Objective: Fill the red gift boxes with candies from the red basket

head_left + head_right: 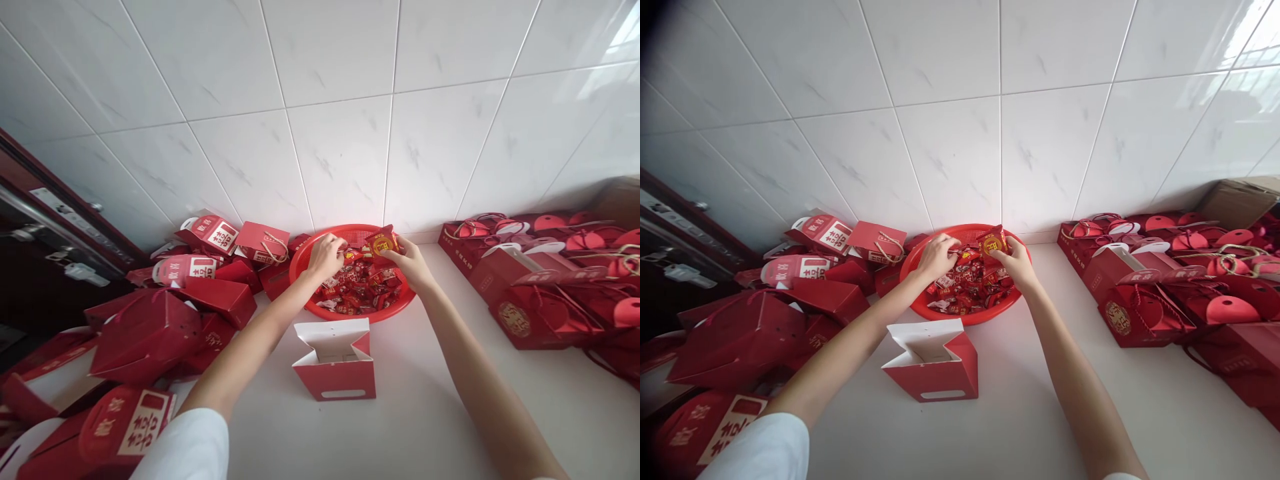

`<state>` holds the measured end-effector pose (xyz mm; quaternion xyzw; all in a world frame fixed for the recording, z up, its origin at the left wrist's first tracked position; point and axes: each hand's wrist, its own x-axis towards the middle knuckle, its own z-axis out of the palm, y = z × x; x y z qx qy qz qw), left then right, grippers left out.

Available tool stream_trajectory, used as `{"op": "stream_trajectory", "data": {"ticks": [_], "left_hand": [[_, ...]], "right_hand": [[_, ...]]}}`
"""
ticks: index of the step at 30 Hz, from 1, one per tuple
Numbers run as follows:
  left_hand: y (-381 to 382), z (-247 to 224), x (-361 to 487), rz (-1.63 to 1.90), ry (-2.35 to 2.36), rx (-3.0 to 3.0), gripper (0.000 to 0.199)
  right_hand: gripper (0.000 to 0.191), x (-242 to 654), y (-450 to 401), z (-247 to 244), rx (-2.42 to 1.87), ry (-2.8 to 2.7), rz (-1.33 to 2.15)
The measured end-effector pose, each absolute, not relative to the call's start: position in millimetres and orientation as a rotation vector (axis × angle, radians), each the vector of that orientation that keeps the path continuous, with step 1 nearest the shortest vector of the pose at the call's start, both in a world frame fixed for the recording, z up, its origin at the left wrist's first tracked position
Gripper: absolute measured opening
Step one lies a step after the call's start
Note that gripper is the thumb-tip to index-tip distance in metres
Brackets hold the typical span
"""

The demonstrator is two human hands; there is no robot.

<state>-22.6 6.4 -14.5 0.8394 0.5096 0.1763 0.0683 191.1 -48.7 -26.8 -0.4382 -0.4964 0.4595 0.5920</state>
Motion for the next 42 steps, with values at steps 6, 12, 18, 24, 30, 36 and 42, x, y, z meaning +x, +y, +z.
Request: {"op": "stream_trajectory", "data": {"ticks": [6, 12, 18, 24, 30, 36, 42], "left_hand": [[-1, -23, -16, 0.133, 1.028, 2.536, 0.025], [-5, -29, -9, -0.05, 1.005, 2.483, 0.034], [-3, -26, -12, -0.158, 1.038, 2.437, 0.037], [-4, -25, -13, -0.175, 1.064, 2.388, 0.034], [2, -27, -18, -0.062, 1.156, 2.383, 0.026], [3, -24, -20, 0.107, 1.187, 2.374, 0.03], [3, -24, -21, 0.253, 1.259, 2.383, 0.018]], "right_hand": [[0.034, 192, -47, -30, -1.022, -1.155, 1.056], [0.033, 193, -46, -31, -1.021, -1.181, 1.038], [0.034, 192, -48, -29, -1.017, -1.168, 1.062], [0.034, 190, -49, -28, -1.017, -1.152, 1.065], [0.035, 191, -50, -26, -1.012, -1.173, 1.073], [0.036, 191, -49, -28, -1.021, -1.175, 1.072], [0.034, 191, -51, -26, -1.055, -1.179, 1.067]]}}
